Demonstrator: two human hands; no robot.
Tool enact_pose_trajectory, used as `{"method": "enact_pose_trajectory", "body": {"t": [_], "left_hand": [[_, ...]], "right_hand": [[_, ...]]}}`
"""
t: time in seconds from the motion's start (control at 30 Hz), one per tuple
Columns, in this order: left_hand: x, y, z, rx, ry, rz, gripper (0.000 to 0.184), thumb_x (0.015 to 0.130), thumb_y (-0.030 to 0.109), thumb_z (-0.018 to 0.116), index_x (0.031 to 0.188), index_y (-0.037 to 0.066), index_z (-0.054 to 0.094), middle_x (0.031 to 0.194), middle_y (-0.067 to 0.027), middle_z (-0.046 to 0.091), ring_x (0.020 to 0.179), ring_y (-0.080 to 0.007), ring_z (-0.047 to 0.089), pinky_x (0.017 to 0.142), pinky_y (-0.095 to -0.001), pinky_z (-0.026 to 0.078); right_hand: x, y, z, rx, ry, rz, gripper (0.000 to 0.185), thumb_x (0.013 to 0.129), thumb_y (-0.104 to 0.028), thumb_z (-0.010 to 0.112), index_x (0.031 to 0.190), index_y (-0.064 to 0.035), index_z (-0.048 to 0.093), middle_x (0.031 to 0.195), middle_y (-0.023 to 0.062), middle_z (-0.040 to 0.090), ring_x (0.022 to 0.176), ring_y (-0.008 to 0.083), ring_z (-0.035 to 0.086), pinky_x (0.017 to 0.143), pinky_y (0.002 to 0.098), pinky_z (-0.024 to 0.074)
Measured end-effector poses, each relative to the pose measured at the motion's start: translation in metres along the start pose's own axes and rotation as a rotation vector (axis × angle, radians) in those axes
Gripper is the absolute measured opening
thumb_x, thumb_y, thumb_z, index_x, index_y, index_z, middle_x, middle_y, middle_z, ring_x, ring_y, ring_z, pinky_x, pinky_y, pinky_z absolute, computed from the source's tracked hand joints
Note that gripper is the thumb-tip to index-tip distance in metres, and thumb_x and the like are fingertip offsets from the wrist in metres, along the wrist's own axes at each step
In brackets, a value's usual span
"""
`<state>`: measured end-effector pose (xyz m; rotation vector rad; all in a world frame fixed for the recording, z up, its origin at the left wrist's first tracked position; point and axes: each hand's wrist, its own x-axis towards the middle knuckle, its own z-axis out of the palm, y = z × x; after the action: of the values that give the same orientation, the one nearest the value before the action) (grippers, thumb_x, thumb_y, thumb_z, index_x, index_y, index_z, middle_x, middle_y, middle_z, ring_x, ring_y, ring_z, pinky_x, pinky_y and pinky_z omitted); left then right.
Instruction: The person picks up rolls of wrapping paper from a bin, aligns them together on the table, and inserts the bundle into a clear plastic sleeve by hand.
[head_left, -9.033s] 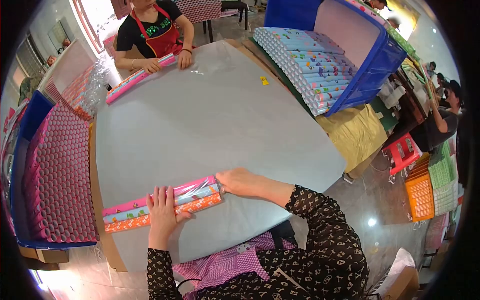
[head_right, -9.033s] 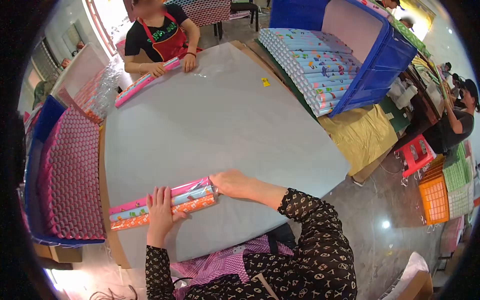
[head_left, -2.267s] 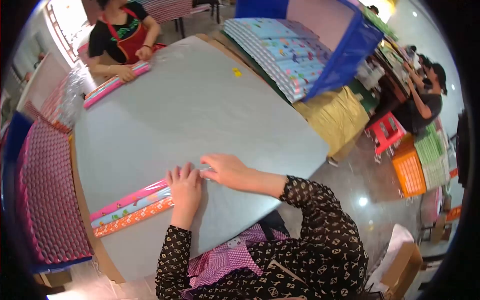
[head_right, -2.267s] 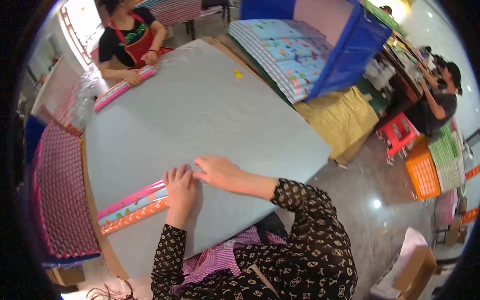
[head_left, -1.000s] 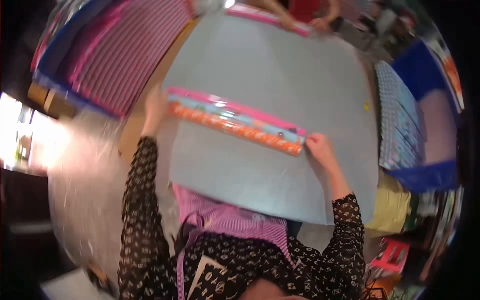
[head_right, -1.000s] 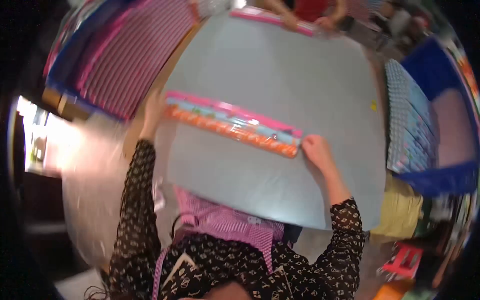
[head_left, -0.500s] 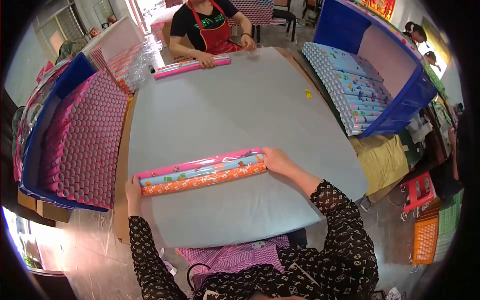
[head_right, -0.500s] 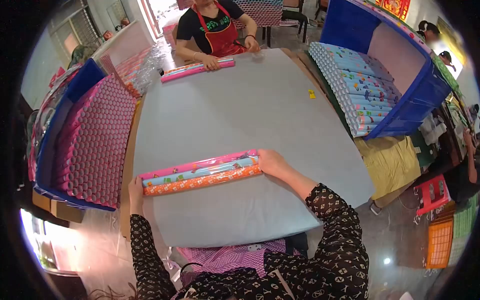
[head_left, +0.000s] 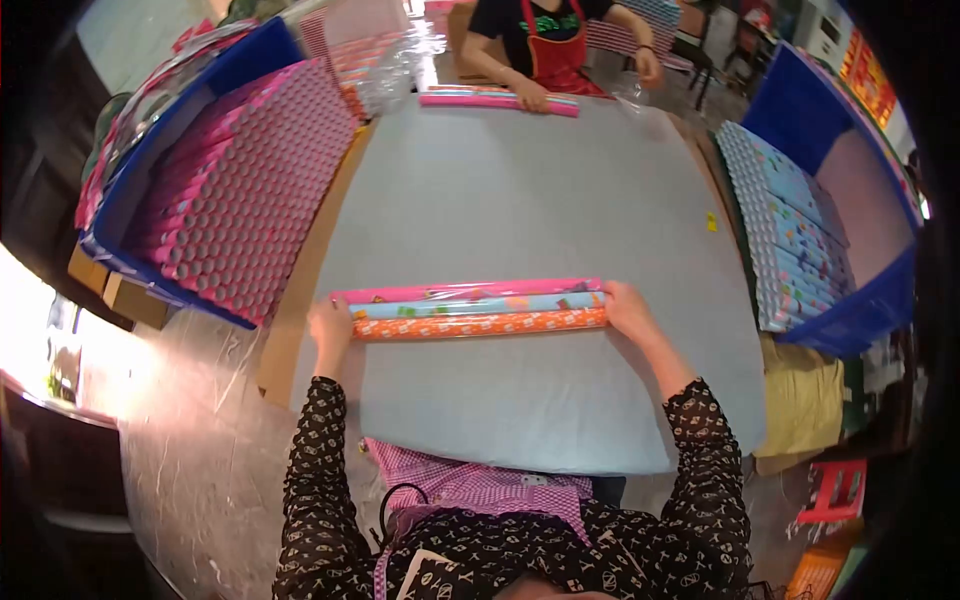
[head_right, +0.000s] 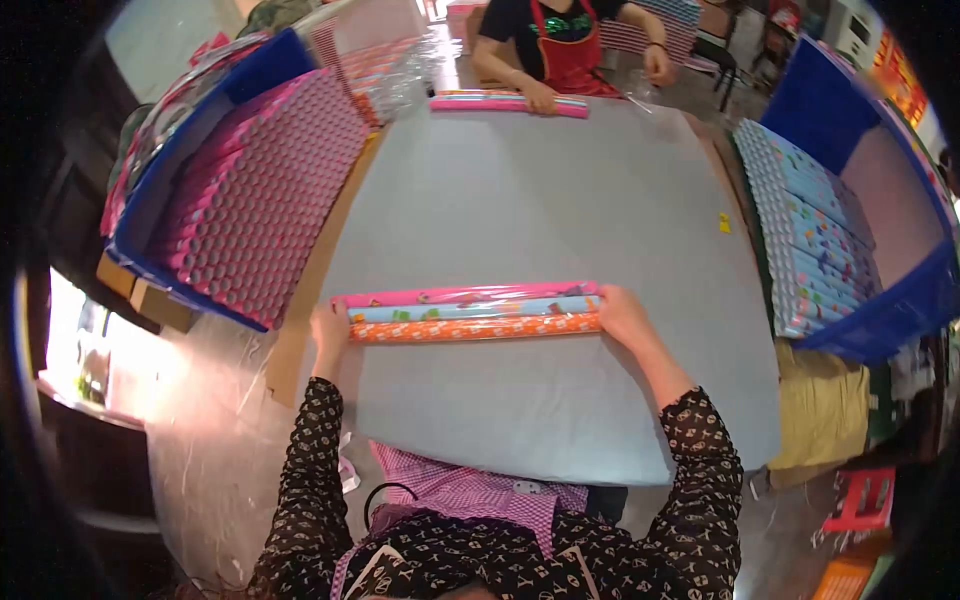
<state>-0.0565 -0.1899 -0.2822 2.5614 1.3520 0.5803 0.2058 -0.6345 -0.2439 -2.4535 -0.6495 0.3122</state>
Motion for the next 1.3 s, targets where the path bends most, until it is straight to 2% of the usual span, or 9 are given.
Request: {"method": "enact_pose_trajectory", "body": {"t": [0.1,0.3,0.37,0.43,0.57,0.9,1.0,1.17,1.3], "left_hand": [[-0.012,0.003,-0.015,-0.031,-0.086,-0.043,0.041,0.097,0.035,0.049,0.106,-0.001,0.066,0.118,-0.0230,0.058,0.114,-0.0413,0.053,0.092,-0.0516,0.047],[-0.021,-0.011,-0.016,-0.032,-0.062,-0.049,0.039,0.096,0.033,0.051,0.105,-0.002,0.066,0.109,-0.0269,0.060,0.106,-0.0428,0.056,0.090,-0.0513,0.047],[-0.014,-0.025,-0.011,-0.058,-0.094,0.019,0.040,0.096,0.032,0.052,0.113,-0.002,0.065,0.105,-0.0277,0.061,0.103,-0.0433,0.057,0.089,-0.0509,0.046],[-0.021,-0.020,-0.015,-0.226,0.105,0.149,0.042,0.096,0.031,0.053,0.120,-0.002,0.063,0.104,-0.0276,0.062,0.103,-0.0429,0.058,0.090,-0.0501,0.046],[-0.019,-0.050,-0.013,-0.161,0.027,0.201,0.043,0.096,0.031,0.055,0.124,-0.001,0.061,0.105,-0.0276,0.062,0.103,-0.0424,0.058,0.092,-0.0484,0.045],[-0.021,-0.069,-0.012,-0.196,0.076,0.275,0.045,0.098,0.029,0.053,0.131,-0.001,0.053,0.129,-0.0245,0.054,0.119,-0.0383,0.052,0.101,-0.0436,0.041],[-0.027,-0.086,-0.014,-0.349,-0.078,0.297,0.046,0.099,0.026,0.052,0.135,-0.002,0.050,0.139,-0.0237,0.048,0.126,-0.0360,0.049,0.106,-0.0423,0.037],[-0.037,-0.061,-0.046,-0.198,-0.222,0.603,0.058,0.098,0.033,0.054,0.144,0.001,0.041,0.149,-0.0234,0.037,0.137,-0.0377,0.038,0.112,-0.0436,0.031],[-0.041,-0.055,-0.051,-0.006,-0.243,0.610,0.068,0.096,0.044,0.053,0.148,0.003,0.035,0.152,-0.0220,0.033,0.141,-0.0402,0.029,0.114,-0.0492,0.026]], "right_hand": [[0.012,0.000,0.001,-0.006,-0.012,-0.020,0.029,0.088,-0.015,0.047,0.106,-0.0049,0.068,0.103,0.0211,0.068,0.099,0.0394,0.064,0.084,0.0478,0.0504],[0.018,-0.014,0.002,0.046,0.006,-0.054,0.031,0.089,-0.016,0.047,0.109,-0.0064,0.068,0.105,0.0206,0.068,0.100,0.0388,0.064,0.084,0.0469,0.0502],[0.028,-0.004,0.010,-0.030,0.017,-0.078,0.030,0.088,-0.016,0.048,0.107,-0.0060,0.069,0.104,0.0226,0.068,0.099,0.0401,0.064,0.084,0.0454,0.0507],[0.022,-0.016,0.003,-0.012,0.034,-0.022,0.030,0.089,-0.017,0.048,0.107,-0.0066,0.069,0.104,0.0225,0.068,0.098,0.0403,0.064,0.084,0.0456,0.0508],[0.032,-0.009,0.011,0.025,-0.017,-0.068,0.032,0.090,-0.019,0.047,0.108,-0.0068,0.069,0.104,0.0220,0.068,0.099,0.0402,0.064,0.085,0.0462,0.0503],[0.050,-0.020,0.014,-0.031,-0.031,-0.101,0.025,0.088,-0.016,0.049,0.097,-0.0004,0.067,0.100,0.0234,0.067,0.095,0.0413,0.064,0.082,0.0468,0.0500],[0.065,-0.011,0.017,-0.063,-0.046,-0.141,0.025,0.086,-0.016,0.049,0.094,0.0000,0.067,0.098,0.0234,0.068,0.094,0.0417,0.064,0.082,0.0472,0.0504],[0.073,-0.013,0.018,-0.078,0.006,-0.109,0.028,0.083,-0.015,0.049,0.093,-0.0001,0.070,0.099,0.0248,0.068,0.095,0.0415,0.064,0.083,0.0490,0.0496],[0.081,-0.020,0.014,-0.109,-0.019,-0.104,0.029,0.083,-0.014,0.048,0.096,-0.0004,0.070,0.102,0.0251,0.067,0.098,0.0405,0.064,0.086,0.0480,0.0493]]}}
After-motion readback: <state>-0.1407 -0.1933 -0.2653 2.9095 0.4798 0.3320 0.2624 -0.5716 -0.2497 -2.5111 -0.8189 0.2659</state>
